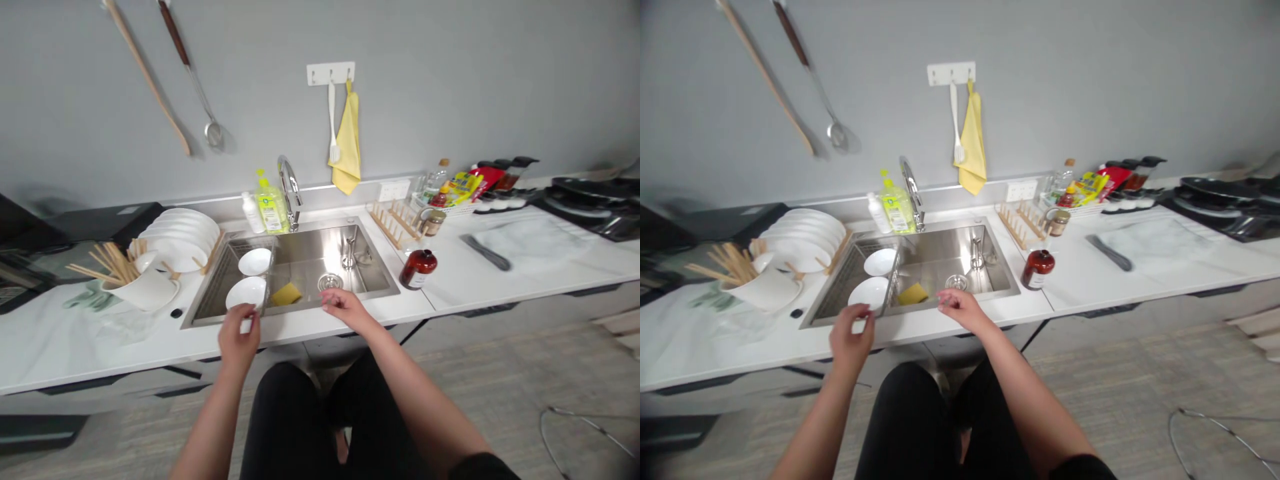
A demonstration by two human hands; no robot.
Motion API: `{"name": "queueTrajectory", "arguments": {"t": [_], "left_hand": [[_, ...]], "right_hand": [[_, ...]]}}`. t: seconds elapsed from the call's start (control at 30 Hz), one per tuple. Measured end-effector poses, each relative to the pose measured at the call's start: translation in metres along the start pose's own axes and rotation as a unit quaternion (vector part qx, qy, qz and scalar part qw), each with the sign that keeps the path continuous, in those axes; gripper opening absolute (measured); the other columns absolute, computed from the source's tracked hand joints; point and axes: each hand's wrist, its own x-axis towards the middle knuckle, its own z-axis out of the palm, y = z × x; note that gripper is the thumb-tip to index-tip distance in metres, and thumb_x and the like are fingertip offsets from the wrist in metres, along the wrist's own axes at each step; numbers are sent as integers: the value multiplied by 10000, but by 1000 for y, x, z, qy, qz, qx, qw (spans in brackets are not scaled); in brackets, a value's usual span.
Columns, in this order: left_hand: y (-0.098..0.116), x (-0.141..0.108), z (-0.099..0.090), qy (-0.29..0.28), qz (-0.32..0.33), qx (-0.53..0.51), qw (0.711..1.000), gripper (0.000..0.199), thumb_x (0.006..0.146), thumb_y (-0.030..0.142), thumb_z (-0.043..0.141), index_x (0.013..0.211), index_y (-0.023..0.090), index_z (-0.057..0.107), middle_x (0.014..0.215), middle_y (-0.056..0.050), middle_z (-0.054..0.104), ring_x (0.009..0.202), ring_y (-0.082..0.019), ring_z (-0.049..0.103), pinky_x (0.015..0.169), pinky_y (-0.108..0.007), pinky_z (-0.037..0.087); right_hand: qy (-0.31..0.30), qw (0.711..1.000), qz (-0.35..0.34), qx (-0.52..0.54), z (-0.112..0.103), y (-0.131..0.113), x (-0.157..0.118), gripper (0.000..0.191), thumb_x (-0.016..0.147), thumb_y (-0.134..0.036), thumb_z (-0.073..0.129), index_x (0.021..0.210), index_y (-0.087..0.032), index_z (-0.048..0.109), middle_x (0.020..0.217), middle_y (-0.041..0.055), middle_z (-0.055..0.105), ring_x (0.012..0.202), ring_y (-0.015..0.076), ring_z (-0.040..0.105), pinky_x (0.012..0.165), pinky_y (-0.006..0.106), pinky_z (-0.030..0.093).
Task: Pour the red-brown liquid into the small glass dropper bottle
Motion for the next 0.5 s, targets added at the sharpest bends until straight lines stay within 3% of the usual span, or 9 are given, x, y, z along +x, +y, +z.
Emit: {"name": "queueTrajectory", "arguments": {"t": [0.07, 0.13, 0.2, 0.27, 0.37, 0.43, 0.5], "left_hand": [[30, 8, 44, -94, -26, -76, 992, 178, 996, 395, 739, 1052, 243, 812, 1013, -82, 844, 866, -251, 791, 889, -420, 673], [43, 16, 76, -153, -77, -143, 975, 237, 991, 457, 733, 1037, 245, 828, 1028, -79, 867, 789, -238, 797, 834, -407, 679], [42, 22, 94, -183, -128, -191, 956, 320, 979, 531, 741, 1060, 233, 826, 1040, -90, 873, 728, -230, 790, 795, -408, 679], [34, 26, 103, -195, -170, -230, 938, 434, 977, 615, 744, 1135, 216, 810, 999, -93, 865, 690, -224, 776, 771, -409, 673], [21, 28, 106, -207, -214, -279, 913, 618, 974, 741, 732, 1262, 196, 771, 921, -80, 837, 717, -224, 768, 737, -383, 651], [19, 29, 106, -221, -228, -284, 905, 687, 937, 800, 753, 1246, 187, 772, 919, -83, 828, 745, -225, 763, 721, -365, 635], [20, 31, 107, -237, -233, -270, 904, 713, 883, 832, 793, 1169, 179, 788, 916, -91, 825, 758, -230, 760, 739, -372, 636]], "right_hand": [[20, 1000, 1, -12, 4, -4, -2, 486, 865, -555, 922, 1213, -227, 835, 910, 10, 767, 645, 134, 518, 635, 290, 428], [40, 999, -4, -15, 6, -13, -12, 461, 871, -565, 909, 1173, -223, 841, 855, 1, 743, 624, 131, 487, 605, 282, 399], [40, 999, -24, -20, -1, -29, -31, 428, 906, -545, 886, 1190, -229, 838, 879, 11, 765, 614, 130, 475, 590, 282, 406], [41, 996, -64, -42, -24, -50, -55, 369, 961, -485, 855, 1239, -243, 840, 948, 33, 800, 653, 146, 532, 637, 302, 476], [172, 973, -128, -86, -93, -79, -86, 282, 1003, -439, 826, 1216, -255, 847, 966, 62, 804, 799, 210, 673, 769, 362, 576], [311, 933, -145, -110, -155, -85, -93, 278, 1012, -455, 791, 1188, -243, 833, 980, 80, 797, 869, 242, 710, 790, 379, 585], [423, 882, -114, -176, -219, -78, -88, 319, 1013, -482, 737, 1184, -221, 805, 996, 93, 792, 858, 240, 698, 782, 376, 581]]}}
